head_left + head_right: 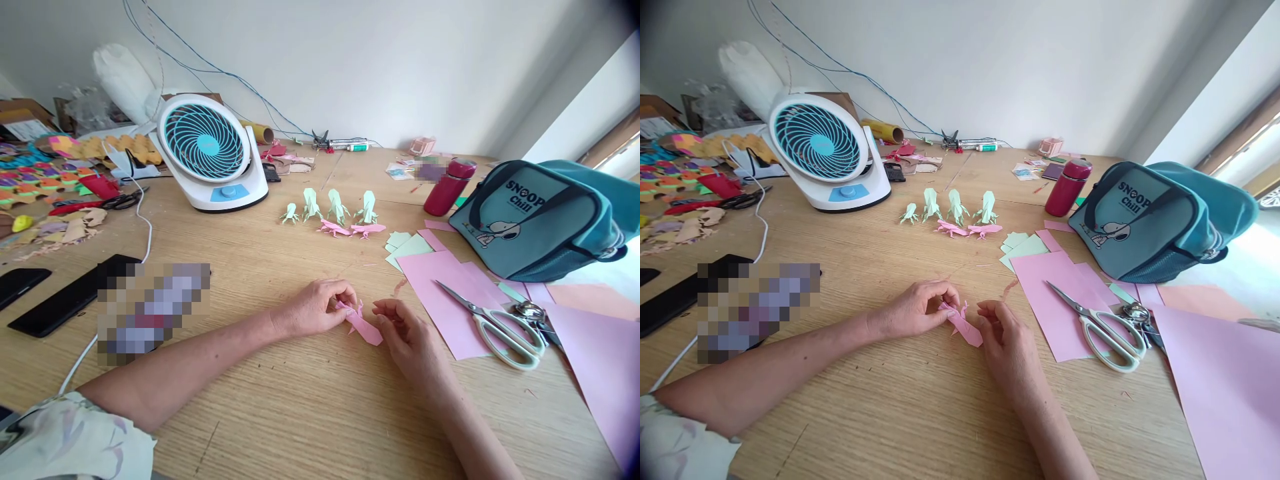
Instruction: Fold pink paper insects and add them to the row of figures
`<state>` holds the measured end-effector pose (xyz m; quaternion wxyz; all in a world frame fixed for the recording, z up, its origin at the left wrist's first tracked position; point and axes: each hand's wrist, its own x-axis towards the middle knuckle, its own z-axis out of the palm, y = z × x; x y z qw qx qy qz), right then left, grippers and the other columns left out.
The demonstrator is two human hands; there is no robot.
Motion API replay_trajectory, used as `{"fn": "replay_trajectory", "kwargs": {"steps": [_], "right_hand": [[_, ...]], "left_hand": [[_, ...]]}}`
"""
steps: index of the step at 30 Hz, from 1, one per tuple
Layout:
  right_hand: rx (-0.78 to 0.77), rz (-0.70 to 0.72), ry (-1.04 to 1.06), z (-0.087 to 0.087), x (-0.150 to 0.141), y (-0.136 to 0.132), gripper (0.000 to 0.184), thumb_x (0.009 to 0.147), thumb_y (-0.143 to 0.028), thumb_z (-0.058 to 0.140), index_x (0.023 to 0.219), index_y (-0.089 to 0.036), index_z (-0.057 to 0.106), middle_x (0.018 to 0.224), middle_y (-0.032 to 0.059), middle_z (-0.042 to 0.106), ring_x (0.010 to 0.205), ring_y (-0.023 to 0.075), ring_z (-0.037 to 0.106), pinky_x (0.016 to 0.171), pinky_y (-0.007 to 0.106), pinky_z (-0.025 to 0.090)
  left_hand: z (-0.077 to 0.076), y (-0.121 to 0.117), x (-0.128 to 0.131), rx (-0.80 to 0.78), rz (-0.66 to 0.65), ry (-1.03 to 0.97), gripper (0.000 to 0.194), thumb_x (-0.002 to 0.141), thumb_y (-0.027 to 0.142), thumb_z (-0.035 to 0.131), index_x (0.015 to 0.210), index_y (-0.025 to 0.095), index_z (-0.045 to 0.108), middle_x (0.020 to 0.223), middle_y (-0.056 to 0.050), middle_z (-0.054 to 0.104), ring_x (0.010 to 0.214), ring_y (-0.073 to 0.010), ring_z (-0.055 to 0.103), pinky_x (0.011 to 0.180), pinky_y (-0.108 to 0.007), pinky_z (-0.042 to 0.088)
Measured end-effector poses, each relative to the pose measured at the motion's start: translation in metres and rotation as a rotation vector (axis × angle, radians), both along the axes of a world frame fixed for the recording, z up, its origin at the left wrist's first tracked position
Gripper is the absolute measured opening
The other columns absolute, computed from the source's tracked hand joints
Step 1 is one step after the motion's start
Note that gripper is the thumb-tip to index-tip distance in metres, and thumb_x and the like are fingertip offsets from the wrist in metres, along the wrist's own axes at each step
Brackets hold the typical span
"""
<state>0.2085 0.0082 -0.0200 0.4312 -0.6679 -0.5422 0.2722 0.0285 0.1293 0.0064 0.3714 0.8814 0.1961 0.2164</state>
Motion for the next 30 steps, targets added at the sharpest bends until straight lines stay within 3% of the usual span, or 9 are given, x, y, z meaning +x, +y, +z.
{"fn": "replay_trajectory", "kwargs": {"steps": [7,12,18,25,30], "right_hand": [[0.041,0.016,-0.116,0.002,-0.001,0.002,0.016,0.092,-0.028,0.052,0.1,-0.022,0.065,0.097,0.0057,0.069,0.083,0.0196,0.066,0.071,0.03,0.05],[0.053,0.076,-0.204,0.004,-0.006,0.003,0.02,0.094,-0.024,0.049,0.089,-0.022,0.068,0.095,0.0056,0.067,0.084,0.0199,0.063,0.071,0.03,0.046],[0.086,0.102,-0.202,0.003,-0.006,0.003,0.022,0.095,-0.024,0.048,0.094,-0.022,0.07,0.095,0.0067,0.066,0.086,0.0205,0.062,0.075,0.032,0.047],[0.065,0.125,-0.234,0.002,-0.006,0.001,0.019,0.093,-0.031,0.056,0.103,-0.024,0.07,0.097,0.007,0.065,0.084,0.0203,0.062,0.065,0.029,0.046],[0.045,0.114,-0.336,0.003,-0.009,0.001,0.014,0.089,-0.031,0.063,0.099,-0.026,0.07,0.092,0.0052,0.065,0.084,0.0219,0.062,0.068,0.032,0.045]], "left_hand": [[-0.005,0.001,0.0,0.216,-0.024,0.098,0.015,0.08,0.012,0.066,0.094,0.018,0.065,0.089,0.0,0.069,0.084,-0.0152,0.06,0.085,-0.029,0.042],[-0.005,0.001,0.001,0.127,-0.046,0.098,0.012,0.083,0.013,0.064,0.093,0.018,0.065,0.09,0.0,0.07,0.086,-0.0145,0.061,0.08,-0.026,0.043],[-0.004,0.001,0.002,0.074,-0.048,0.095,0.011,0.083,0.014,0.065,0.093,0.018,0.064,0.092,0.0,0.07,0.087,-0.0139,0.061,0.083,-0.025,0.042],[-0.007,0.004,0.0,0.068,-0.102,0.066,0.009,0.087,0.016,0.064,0.096,0.018,0.064,0.091,0.0,0.069,0.088,-0.0134,0.061,0.083,-0.025,0.043],[-0.013,0.006,-0.003,0.137,-0.132,-0.023,0.012,0.09,0.023,0.063,0.099,0.016,0.07,0.099,-0.006,0.062,0.092,-0.0148,0.059,0.083,-0.025,0.047]]}}
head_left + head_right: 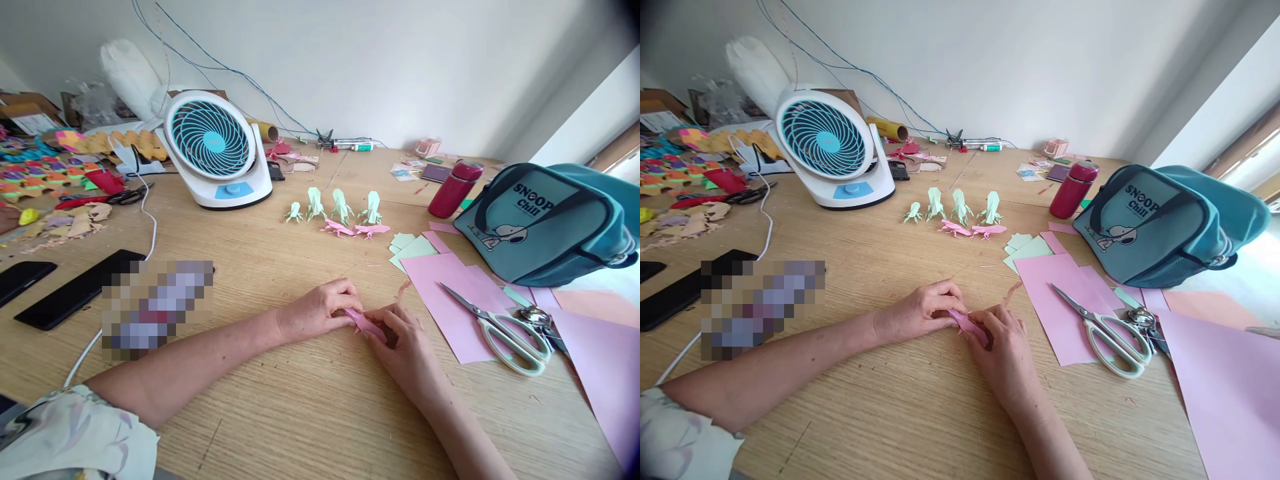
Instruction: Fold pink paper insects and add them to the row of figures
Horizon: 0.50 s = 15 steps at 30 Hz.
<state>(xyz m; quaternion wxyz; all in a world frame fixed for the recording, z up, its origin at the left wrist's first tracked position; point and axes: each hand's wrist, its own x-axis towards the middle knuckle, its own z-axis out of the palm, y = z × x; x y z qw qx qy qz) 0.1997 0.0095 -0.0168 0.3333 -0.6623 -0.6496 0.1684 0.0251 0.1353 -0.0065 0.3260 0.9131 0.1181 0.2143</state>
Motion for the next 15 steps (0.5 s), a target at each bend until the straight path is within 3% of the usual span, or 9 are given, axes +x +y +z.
{"fn": "replay_trajectory", "kwargs": {"steps": [5,9,15], "right_hand": [[0.025,-0.011,-0.075,-0.0018,-0.0023,0.0008,0.011,0.086,-0.029,0.066,0.097,-0.026,0.068,0.091,0.0042,0.066,0.085,0.0231,0.062,0.077,0.038,0.043],[0.051,-0.004,-0.121,-0.0037,-0.0025,0.0008,0.013,0.088,-0.028,0.064,0.1,-0.026,0.068,0.092,0.0041,0.068,0.086,0.0239,0.061,0.078,0.039,0.041],[0.101,0.021,-0.161,-0.0064,-0.0013,-0.001,0.018,0.09,-0.027,0.061,0.106,-0.025,0.067,0.091,0.005,0.066,0.085,0.023,0.06,0.076,0.038,0.042]], "left_hand": [[0.0011,-0.0005,-0.001,0.121,-0.002,0.01,0.015,0.092,0.026,0.062,0.099,0.015,0.069,0.093,-0.006,0.066,0.09,-0.0159,0.06,0.091,-0.029,0.045],[0.0058,-0.0013,-0.0016,0.125,-0.051,0.036,0.014,0.095,0.022,0.057,0.098,0.016,0.069,0.093,-0.006,0.069,0.093,-0.0159,0.063,0.098,-0.03,0.043],[0.0072,0.0016,-0.0055,0.084,-0.08,0.085,0.015,0.096,0.021,0.055,0.103,0.015,0.067,0.102,-0.008,0.064,0.095,-0.015,0.061,0.087,-0.025,0.048]]}}
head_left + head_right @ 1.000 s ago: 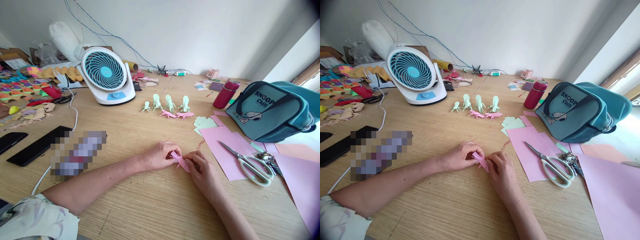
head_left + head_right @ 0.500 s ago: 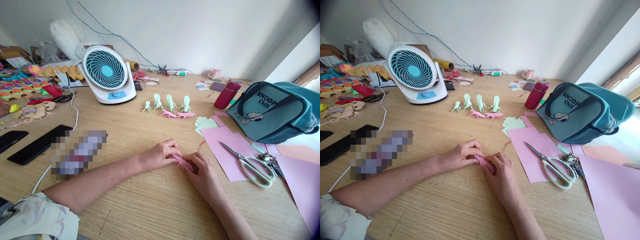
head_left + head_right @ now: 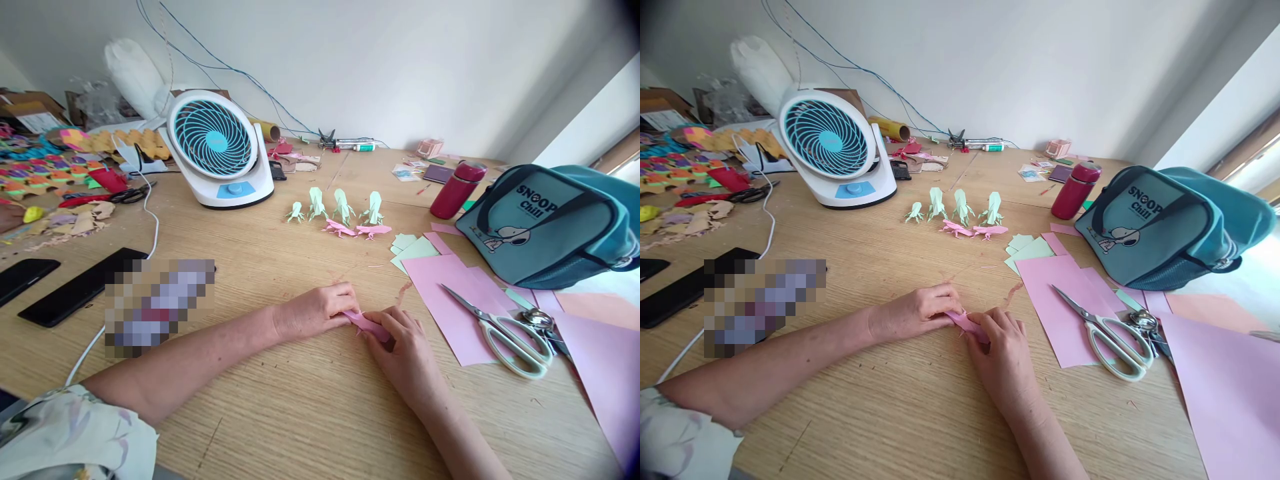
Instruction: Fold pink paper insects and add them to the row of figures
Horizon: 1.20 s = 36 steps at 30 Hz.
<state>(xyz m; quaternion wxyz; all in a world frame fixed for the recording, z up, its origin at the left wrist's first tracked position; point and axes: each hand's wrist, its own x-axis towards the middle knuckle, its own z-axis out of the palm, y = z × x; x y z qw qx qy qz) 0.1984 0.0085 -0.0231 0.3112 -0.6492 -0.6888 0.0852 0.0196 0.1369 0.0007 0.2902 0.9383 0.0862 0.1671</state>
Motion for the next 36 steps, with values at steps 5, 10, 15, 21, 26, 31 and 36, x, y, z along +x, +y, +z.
{"fn": "replay_trajectory", "kwargs": {"steps": [5,10,15,21,26,31,36], "right_hand": [[0.021,0.026,0.007,0.0,-0.002,-0.001,0.019,0.093,-0.026,0.056,0.107,-0.024,0.069,0.087,0.0056,0.063,0.08,0.0215,0.06,0.07,0.034,0.046],[0.018,0.026,0.026,-0.001,-0.002,-0.002,0.023,0.094,-0.026,0.054,0.114,-0.024,0.064,0.094,0.0062,0.063,0.08,0.0201,0.062,0.07,0.032,0.049],[0.013,-0.022,0.003,-0.001,-0.001,-0.003,0.009,0.091,-0.025,0.058,0.1,-0.023,0.059,0.091,0.0044,0.063,0.08,0.0203,0.061,0.07,0.031,0.048],[0.089,0.03,-0.215,0.006,0.0,-0.005,0.008,0.092,-0.023,0.057,0.1,-0.022,0.059,0.093,0.007,0.066,0.082,0.0229,0.058,0.074,0.035,0.045],[0.152,0.037,-0.361,0.007,0.0,-0.005,0.006,0.092,-0.018,0.057,0.095,-0.02,0.061,0.093,0.0071,0.068,0.08,0.0237,0.056,0.074,0.038,0.043],[0.144,0.1,-0.212,0.003,0.001,-0.003,0.011,0.093,-0.014,0.055,0.1,-0.019,0.061,0.092,0.0081,0.066,0.081,0.0227,0.058,0.074,0.036,0.045],[0.149,0.134,-0.131,0.004,0.001,-0.003,0.013,0.096,-0.015,0.049,0.103,-0.021,0.059,0.095,0.0091,0.065,0.085,0.023,0.06,0.075,0.036,0.048]], "left_hand": [[-0.006,0.004,-0.002,-0.005,-0.009,-0.046,0.013,0.094,0.02,0.057,0.101,0.015,0.067,0.097,-0.007,0.065,0.094,-0.015,0.062,0.088,-0.025,0.048],[-0.008,0.005,-0.001,-0.012,-0.027,-0.062,0.015,0.095,0.021,0.056,0.104,0.016,0.067,0.098,-0.007,0.066,0.095,-0.0152,0.062,0.089,-0.026,0.048],[-0.008,0.004,-0.002,0.011,-0.023,-0.089,0.015,0.095,0.021,0.055,0.104,0.015,0.066,0.099,-0.008,0.066,0.096,-0.016,0.063,0.088,-0.027,0.05],[-0.012,0.004,-0.002,0.007,-0.036,-0.125,0.014,0.095,0.022,0.056,0.103,0.014,0.064,0.096,-0.008,0.066,0.094,-0.0154,0.063,0.089,-0.027,0.051],[-0.013,0.004,-0.003,-0.036,-0.042,-0.127,0.014,0.094,0.021,0.057,0.104,0.015,0.064,0.099,-0.008,0.067,0.096,-0.016,0.064,0.09,-0.028,0.052],[-0.013,0.005,-0.003,-0.026,-0.062,-0.141,0.014,0.094,0.02,0.057,0.105,0.014,0.064,0.1,-0.009,0.067,0.098,-0.0157,0.064,0.09,-0.027,0.052],[-0.014,0.006,-0.003,-0.008,-0.082,-0.157,0.014,0.094,0.019,0.058,0.105,0.013,0.064,0.1,-0.009,0.068,0.097,-0.0154,0.064,0.09,-0.026,0.052]]}}
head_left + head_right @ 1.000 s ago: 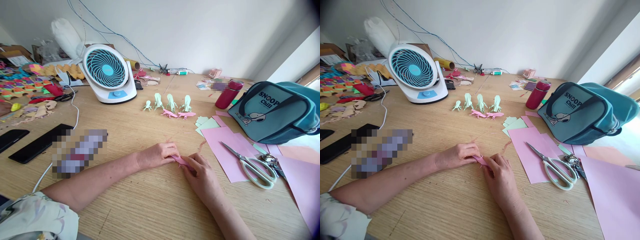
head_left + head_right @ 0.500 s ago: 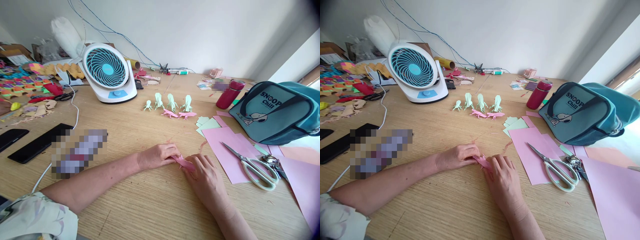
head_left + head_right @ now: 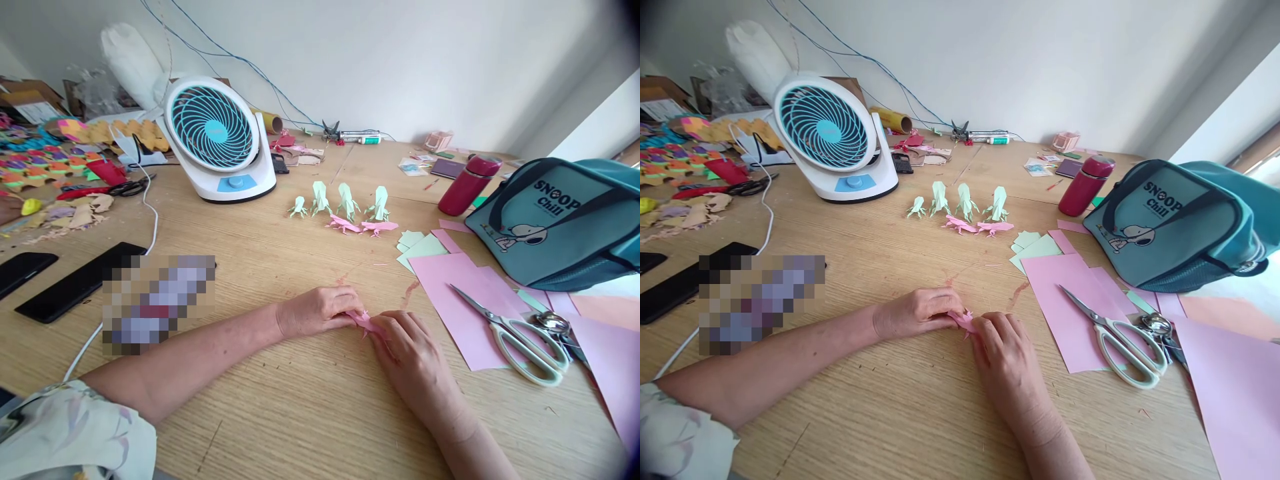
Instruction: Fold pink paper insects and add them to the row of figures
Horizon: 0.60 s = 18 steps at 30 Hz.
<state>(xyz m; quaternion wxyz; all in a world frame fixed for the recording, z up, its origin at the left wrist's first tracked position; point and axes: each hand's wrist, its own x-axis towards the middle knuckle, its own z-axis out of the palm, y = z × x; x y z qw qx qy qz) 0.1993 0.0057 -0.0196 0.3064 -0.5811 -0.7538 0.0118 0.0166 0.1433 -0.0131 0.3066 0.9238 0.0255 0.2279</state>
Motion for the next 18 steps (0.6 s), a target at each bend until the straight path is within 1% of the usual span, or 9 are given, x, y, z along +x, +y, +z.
{"fn": "replay_trajectory", "kwargs": {"steps": [3,5,8,10,14,16,18], "right_hand": [[-0.016,0.019,0.033,0.0007,-0.0007,0.0002,0.015,0.097,-0.015,0.047,0.103,-0.022,0.058,0.097,0.0087,0.065,0.086,0.0226,0.06,0.077,0.036,0.048],[-0.036,0.013,0.06,0.0001,-0.0009,0.0006,0.014,0.097,-0.016,0.048,0.104,-0.022,0.058,0.097,0.0083,0.064,0.087,0.0224,0.06,0.076,0.036,0.048],[-0.059,-0.045,0.073,-0.0024,-0.0001,0.0015,0.013,0.095,-0.019,0.055,0.106,-0.021,0.059,0.096,0.0079,0.064,0.088,0.0232,0.059,0.077,0.037,0.047],[-0.061,-0.098,0.04,-0.0041,0.0008,0.0023,0.013,0.092,-0.024,0.061,0.105,-0.022,0.06,0.095,0.0078,0.064,0.088,0.0246,0.058,0.079,0.039,0.045],[-0.101,-0.147,0.016,-0.0041,0.001,0.0032,0.015,0.087,-0.029,0.067,0.101,-0.024,0.064,0.094,0.0064,0.064,0.086,0.0256,0.057,0.08,0.042,0.043],[-0.141,-0.135,0.075,-0.0024,0.0011,0.0036,0.012,0.088,-0.029,0.065,0.099,-0.024,0.065,0.091,0.0059,0.063,0.085,0.0248,0.057,0.079,0.04,0.043],[-0.188,-0.129,0.186,-0.0003,0.0029,0.0046,0.01,0.092,-0.031,0.059,0.096,-0.024,0.065,0.088,0.0052,0.062,0.081,0.0224,0.057,0.075,0.037,0.044]], "left_hand": [[-0.0002,0.0003,0.0004,0.01,0.003,0.0,0.013,0.094,0.018,0.057,0.105,0.014,0.063,0.099,-0.008,0.068,0.096,-0.0151,0.064,0.09,-0.026,0.052],[0.0,0.0001,0.0008,0.044,-0.002,-0.003,0.013,0.095,0.018,0.056,0.105,0.014,0.063,0.097,-0.008,0.068,0.095,-0.0151,0.065,0.089,-0.026,0.052],[0.0008,-0.0011,0.0014,0.153,-0.017,-0.022,0.015,0.096,0.019,0.053,0.105,0.012,0.064,0.095,-0.009,0.069,0.094,-0.0159,0.065,0.087,-0.025,0.052],[0.0018,-0.0022,0.0019,0.227,-0.005,-0.031,0.018,0.098,0.02,0.05,0.104,0.012,0.064,0.095,-0.01,0.069,0.094,-0.0161,0.065,0.085,-0.025,0.051],[0.0043,-0.0038,0.0032,0.318,0.034,-0.023,0.02,0.1,0.023,0.047,0.104,0.013,0.065,0.095,-0.008,0.071,0.091,-0.0151,0.065,0.086,-0.025,0.05],[0.0046,-0.0039,0.0037,0.342,0.044,-0.021,0.021,0.1,0.024,0.048,0.106,0.013,0.065,0.095,-0.008,0.071,0.089,-0.0149,0.065,0.084,-0.026,0.05],[0.0037,-0.0038,0.0037,0.364,0.054,-0.008,0.022,0.099,0.025,0.049,0.108,0.013,0.066,0.096,-0.008,0.07,0.087,-0.0147,0.064,0.084,-0.026,0.049]]}}
